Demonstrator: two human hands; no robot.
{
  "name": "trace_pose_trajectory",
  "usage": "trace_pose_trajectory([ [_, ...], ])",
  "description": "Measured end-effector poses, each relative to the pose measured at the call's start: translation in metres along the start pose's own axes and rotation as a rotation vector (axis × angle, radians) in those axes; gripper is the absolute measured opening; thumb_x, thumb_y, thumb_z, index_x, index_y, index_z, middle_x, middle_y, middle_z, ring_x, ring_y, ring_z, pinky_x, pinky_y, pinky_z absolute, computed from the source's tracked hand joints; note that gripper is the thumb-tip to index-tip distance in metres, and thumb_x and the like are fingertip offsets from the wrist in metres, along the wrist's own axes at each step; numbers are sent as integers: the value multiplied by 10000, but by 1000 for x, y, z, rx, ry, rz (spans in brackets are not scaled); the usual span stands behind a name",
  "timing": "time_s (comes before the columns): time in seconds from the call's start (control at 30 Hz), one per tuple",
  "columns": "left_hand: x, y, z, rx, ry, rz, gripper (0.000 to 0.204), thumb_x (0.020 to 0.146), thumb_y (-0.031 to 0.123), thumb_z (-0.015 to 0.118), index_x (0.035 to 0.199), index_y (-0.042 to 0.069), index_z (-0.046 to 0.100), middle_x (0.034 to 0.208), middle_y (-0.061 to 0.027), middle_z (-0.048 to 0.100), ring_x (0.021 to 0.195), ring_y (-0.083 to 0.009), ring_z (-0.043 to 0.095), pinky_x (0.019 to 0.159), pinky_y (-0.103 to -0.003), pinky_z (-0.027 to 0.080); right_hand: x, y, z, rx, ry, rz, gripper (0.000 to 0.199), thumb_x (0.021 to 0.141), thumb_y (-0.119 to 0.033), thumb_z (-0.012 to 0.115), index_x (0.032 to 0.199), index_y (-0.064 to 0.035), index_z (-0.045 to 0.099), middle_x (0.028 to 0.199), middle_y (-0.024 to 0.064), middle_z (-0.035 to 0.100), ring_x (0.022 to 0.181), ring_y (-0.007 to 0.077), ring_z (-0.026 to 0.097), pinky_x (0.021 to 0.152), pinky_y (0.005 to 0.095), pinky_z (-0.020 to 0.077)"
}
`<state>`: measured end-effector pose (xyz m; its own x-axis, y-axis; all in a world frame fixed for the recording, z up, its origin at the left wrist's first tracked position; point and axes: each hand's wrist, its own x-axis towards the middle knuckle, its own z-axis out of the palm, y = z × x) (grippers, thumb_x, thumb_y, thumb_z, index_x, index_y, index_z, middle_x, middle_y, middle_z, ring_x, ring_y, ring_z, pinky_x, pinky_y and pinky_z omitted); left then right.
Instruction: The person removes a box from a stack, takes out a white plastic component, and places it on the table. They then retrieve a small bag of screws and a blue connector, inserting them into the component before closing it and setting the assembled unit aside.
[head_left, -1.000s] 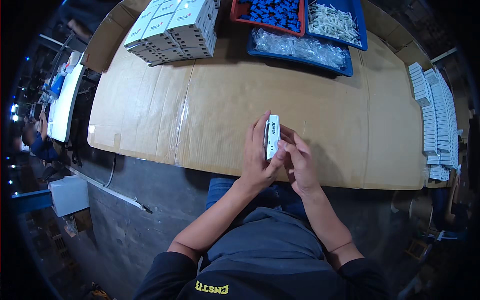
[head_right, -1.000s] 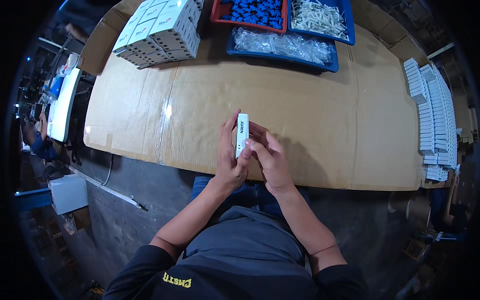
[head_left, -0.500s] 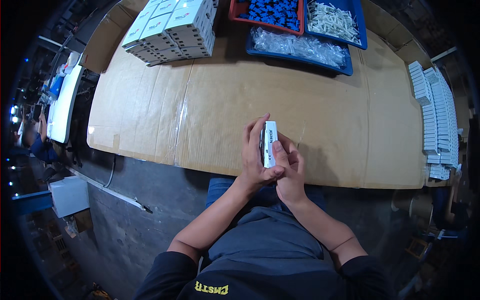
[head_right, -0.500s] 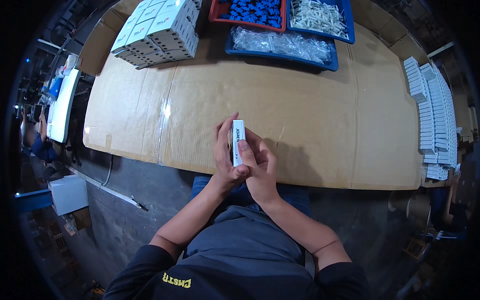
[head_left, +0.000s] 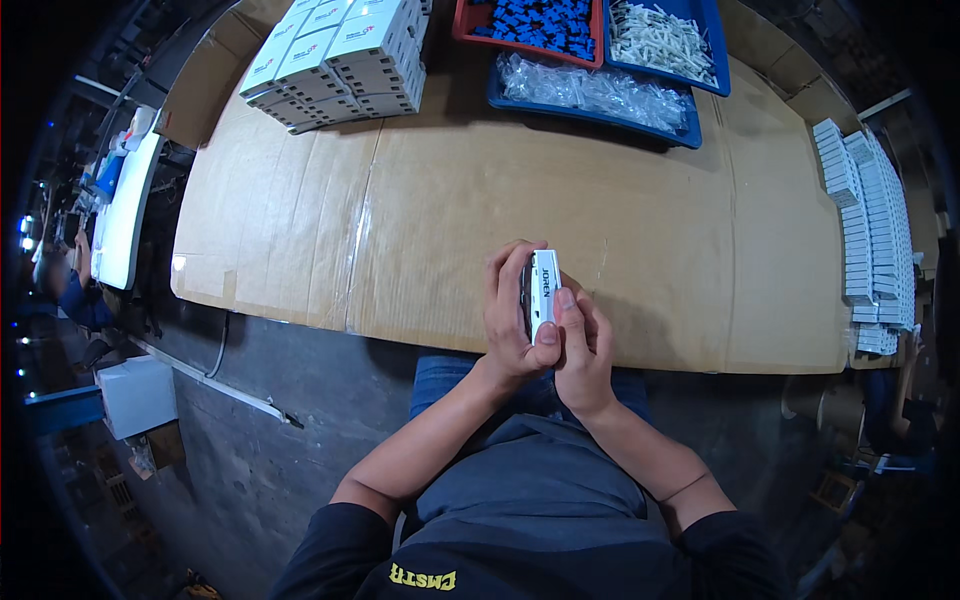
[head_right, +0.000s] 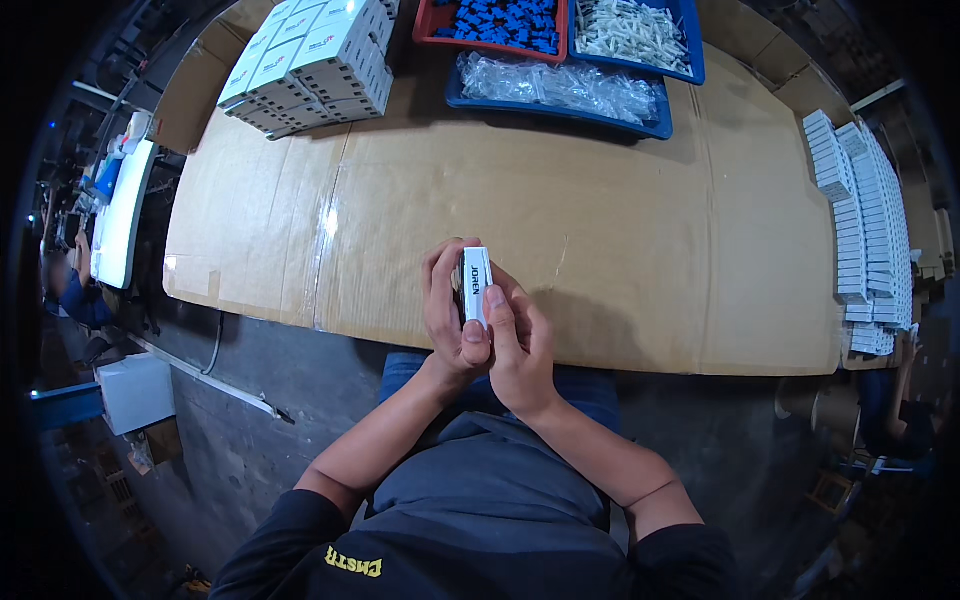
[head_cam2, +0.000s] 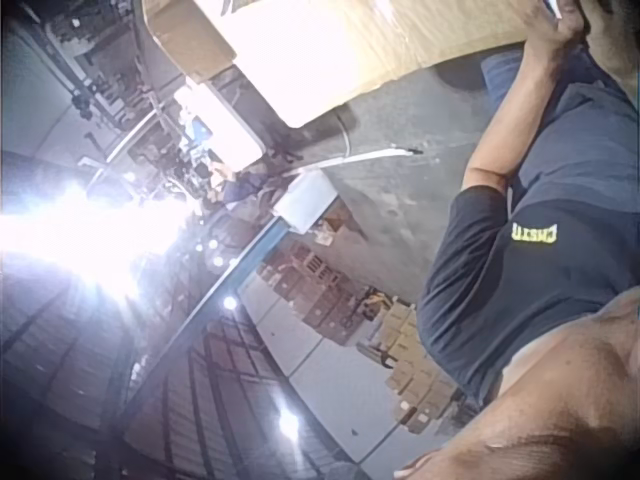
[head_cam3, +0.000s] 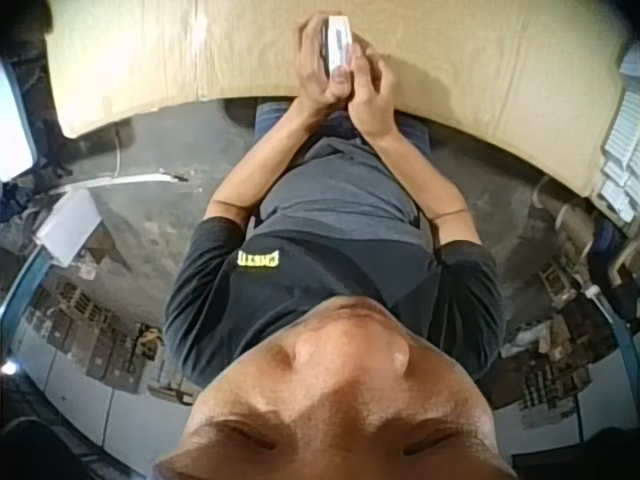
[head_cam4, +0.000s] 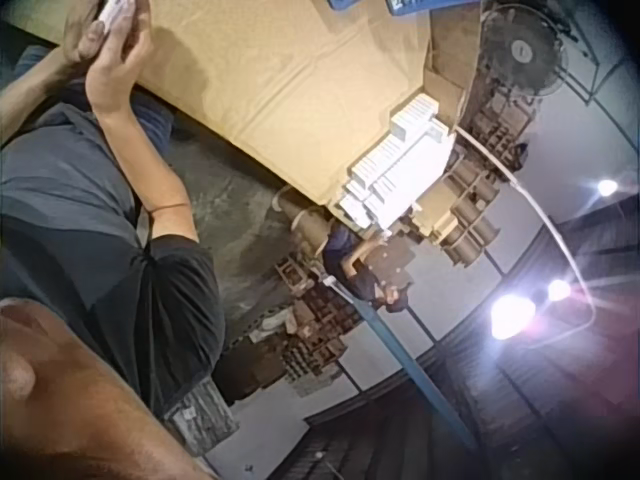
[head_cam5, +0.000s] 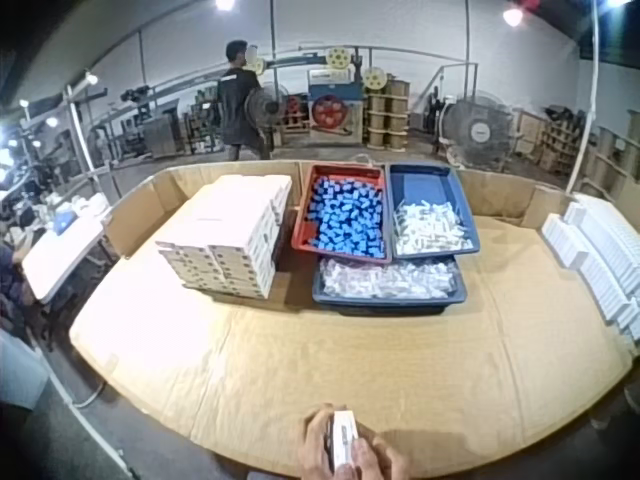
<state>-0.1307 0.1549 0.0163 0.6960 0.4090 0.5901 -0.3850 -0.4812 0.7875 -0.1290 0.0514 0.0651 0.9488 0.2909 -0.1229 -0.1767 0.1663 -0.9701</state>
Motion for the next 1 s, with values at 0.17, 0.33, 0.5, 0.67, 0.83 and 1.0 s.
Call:
trace_pose_trajectory([
  [0.17,0,1,1,10,18,40,788,906,573,516,1281,-118,557,1201,-297,585,1106,-435,558,911,-494,499,-1,-3,7,-30,19,-45,398,1132,-329,451,1129,17,648,929,-11,609,843,65,526,744,240,455],
  [0.33,-5,-3,2,-3,27,27,798,899,569,516,1284,-129,548,1207,-298,580,1105,-428,561,915,-492,500,-3,-2,4,-74,-31,-59,428,1143,-338,416,1014,8,632,851,-21,577,778,65,497,680,254,430],
  [0.5,-7,-5,3,-23,27,17,822,891,578,517,1300,-135,531,1215,-304,572,1116,-425,560,922,-489,500,-4,-4,3,-128,-21,-63,455,1144,-339,413,901,-5,602,777,-35,545,717,60,462,620,271,396],
  [0.67,-7,-4,2,-28,1,15,861,900,611,503,1323,-139,502,1249,-308,556,1155,-422,542,958,-495,483,-4,-6,3,-76,-16,-64,470,1144,-350,410,907,-6,625,771,-41,559,710,57,474,623,264,404],
  [0.83,-3,-12,2,-69,-38,-80,1015,915,706,475,1448,-154,391,1355,-290,499,1240,-410,492,1057,-478,416,14,10,-24,-143,-240,6,467,1123,-301,451,1398,64,549,1259,134,638,1174,190,582,986,311,474],
  [1.0,-5,-9,4,-670,-71,-558,1175,899,853,472,1640,-2,156,1490,-199,413,1285,-304,493,1120,-441,391,29,-5,-38,-209,-410,-15,664,1045,-265,598,1597,12,354,1557,189,452,1448,274,444,1151,362,399],
])
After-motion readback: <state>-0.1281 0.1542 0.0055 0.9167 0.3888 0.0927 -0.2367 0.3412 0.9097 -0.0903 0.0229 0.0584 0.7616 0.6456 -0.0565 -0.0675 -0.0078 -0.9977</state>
